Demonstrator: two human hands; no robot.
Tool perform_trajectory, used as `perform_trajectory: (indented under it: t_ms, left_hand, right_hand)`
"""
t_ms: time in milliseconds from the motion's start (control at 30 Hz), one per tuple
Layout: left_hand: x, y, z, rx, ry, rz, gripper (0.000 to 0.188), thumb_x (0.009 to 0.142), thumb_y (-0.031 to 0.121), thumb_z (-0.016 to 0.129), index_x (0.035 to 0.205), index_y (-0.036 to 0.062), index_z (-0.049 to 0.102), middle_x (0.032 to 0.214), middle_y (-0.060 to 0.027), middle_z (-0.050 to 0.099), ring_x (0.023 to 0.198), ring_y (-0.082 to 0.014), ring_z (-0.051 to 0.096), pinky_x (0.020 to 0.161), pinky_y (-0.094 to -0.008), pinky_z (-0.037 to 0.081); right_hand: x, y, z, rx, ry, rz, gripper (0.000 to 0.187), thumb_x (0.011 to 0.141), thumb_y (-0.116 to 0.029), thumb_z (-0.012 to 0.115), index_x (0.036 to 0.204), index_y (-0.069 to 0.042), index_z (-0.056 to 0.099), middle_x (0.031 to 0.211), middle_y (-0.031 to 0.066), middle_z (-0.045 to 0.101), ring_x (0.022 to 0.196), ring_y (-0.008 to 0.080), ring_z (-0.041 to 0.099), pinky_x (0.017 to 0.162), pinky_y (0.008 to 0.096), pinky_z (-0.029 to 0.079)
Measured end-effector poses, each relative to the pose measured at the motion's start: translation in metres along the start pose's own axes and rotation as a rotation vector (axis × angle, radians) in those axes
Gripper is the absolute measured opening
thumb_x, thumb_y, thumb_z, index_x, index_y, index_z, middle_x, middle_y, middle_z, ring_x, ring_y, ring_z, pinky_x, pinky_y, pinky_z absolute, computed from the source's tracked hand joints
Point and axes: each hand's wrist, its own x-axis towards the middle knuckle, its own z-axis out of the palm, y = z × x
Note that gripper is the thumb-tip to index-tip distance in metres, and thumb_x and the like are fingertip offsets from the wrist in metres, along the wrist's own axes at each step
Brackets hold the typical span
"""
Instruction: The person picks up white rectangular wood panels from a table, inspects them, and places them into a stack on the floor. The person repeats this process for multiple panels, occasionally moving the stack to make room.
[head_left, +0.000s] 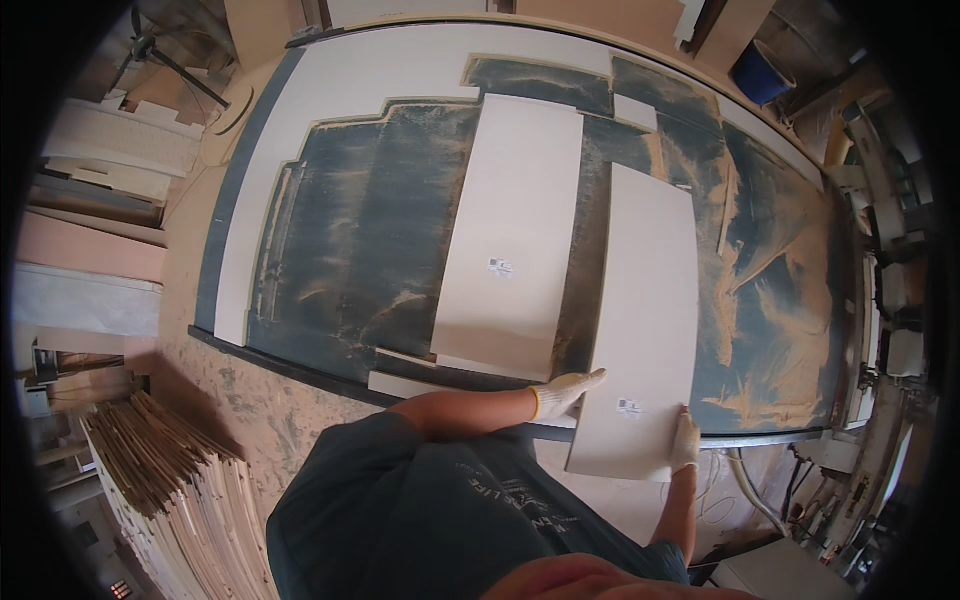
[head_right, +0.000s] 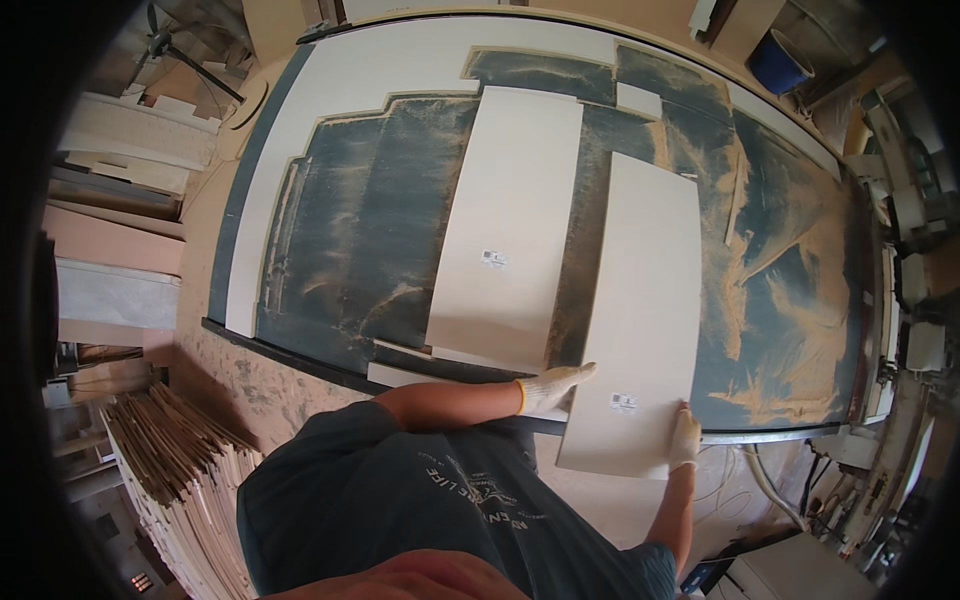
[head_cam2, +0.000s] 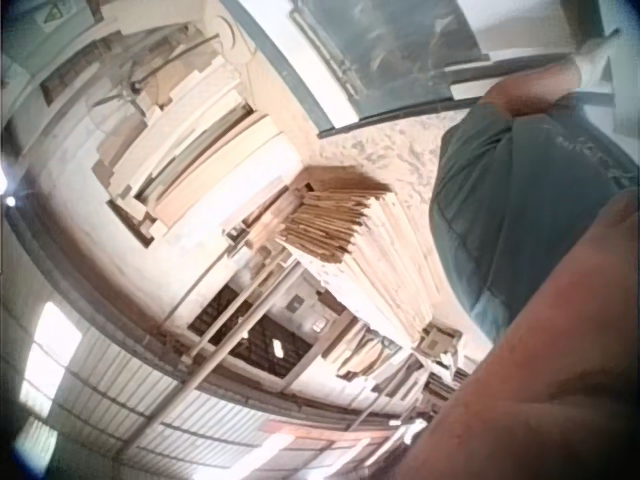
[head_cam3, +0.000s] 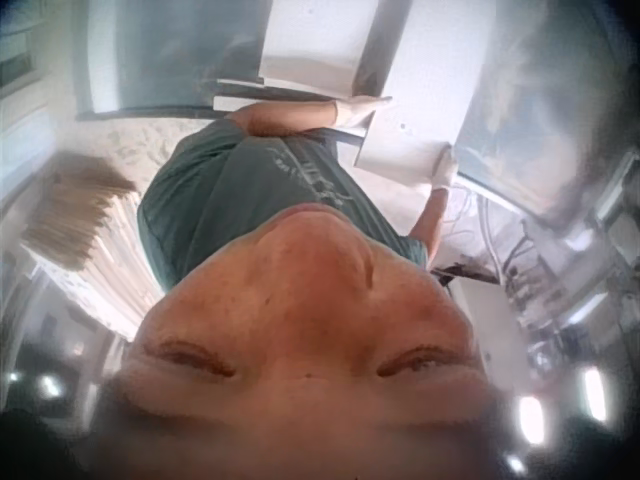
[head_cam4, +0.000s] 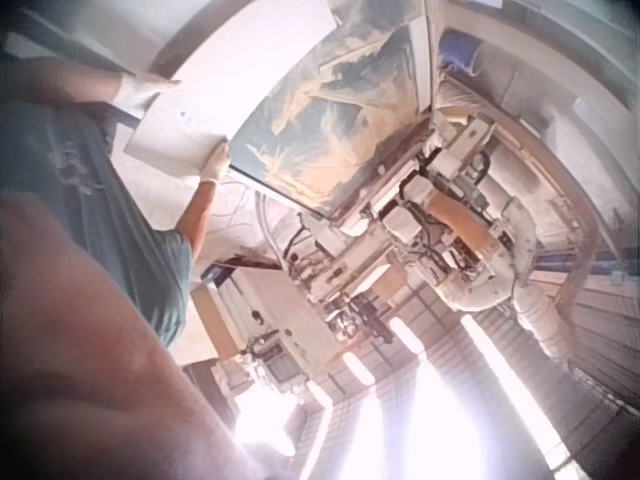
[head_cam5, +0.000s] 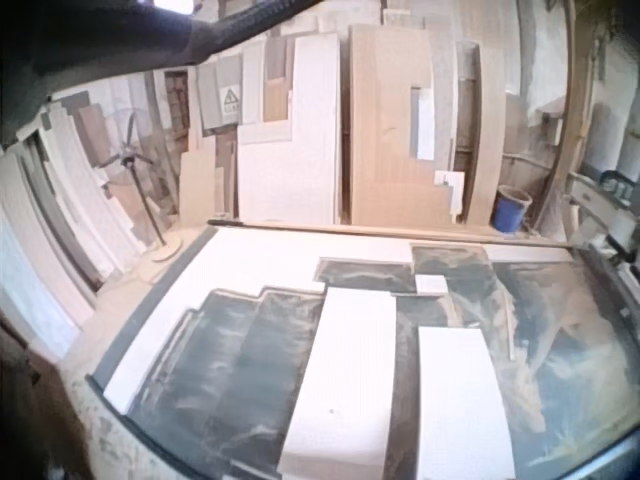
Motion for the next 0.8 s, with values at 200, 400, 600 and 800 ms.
perform_trajectory:
  t_ms: [200,400,600,800]
  left_hand:
    - [0.021,-0.028,-0.019,0.368,0.348,0.436,0.065,0.094,0.06,0.062,0.103,-0.0046,0.069,0.09,-0.0201,0.07,0.082,-0.0341,0.069,0.074,-0.0479,0.052]
    - [-0.025,0.011,-0.1,0.138,0.602,0.394,0.045,0.094,0.045,0.063,0.095,0.0009,0.071,0.081,-0.0041,0.068,0.073,-0.0157,0.064,0.064,-0.0384,0.051]
    - [-0.032,0.064,-0.216,0.341,0.728,0.332,0.048,0.093,0.049,0.063,0.094,0.0022,0.072,0.08,-0.0107,0.07,0.075,-0.0242,0.068,0.071,-0.0439,0.054]
    - [-0.071,0.032,-0.25,1.126,1.002,0.172,0.074,0.092,0.059,0.067,0.133,-0.0012,0.059,0.134,-0.0258,0.065,0.124,-0.044,0.062,0.1,-0.0505,0.053]
  right_hand:
    - [-0.04,-0.01,0.067,-0.083,0.147,-0.147,0.053,0.106,-0.038,0.049,0.074,0.003,0.058,0.066,0.0007,0.046,0.065,0.0156,0.037,0.061,0.0393,0.037]
    - [-0.043,-0.096,0.145,-0.03,0.059,-0.125,0.052,0.101,-0.04,0.05,0.11,0.007,0.072,0.099,0.0218,0.074,0.094,0.0333,0.068,0.085,0.04,0.051]
    - [-0.034,-0.165,0.239,-0.189,-0.058,-0.093,0.059,0.097,-0.049,0.05,0.113,0.002,0.074,0.11,0.0344,0.07,0.115,0.0489,0.066,0.098,0.0484,0.05]
    - [-0.021,-0.153,0.276,-0.519,-0.043,-0.355,0.055,0.096,-0.037,0.061,0.137,0.0,0.061,0.123,0.0267,0.071,0.118,0.0436,0.066,0.102,0.0482,0.05]
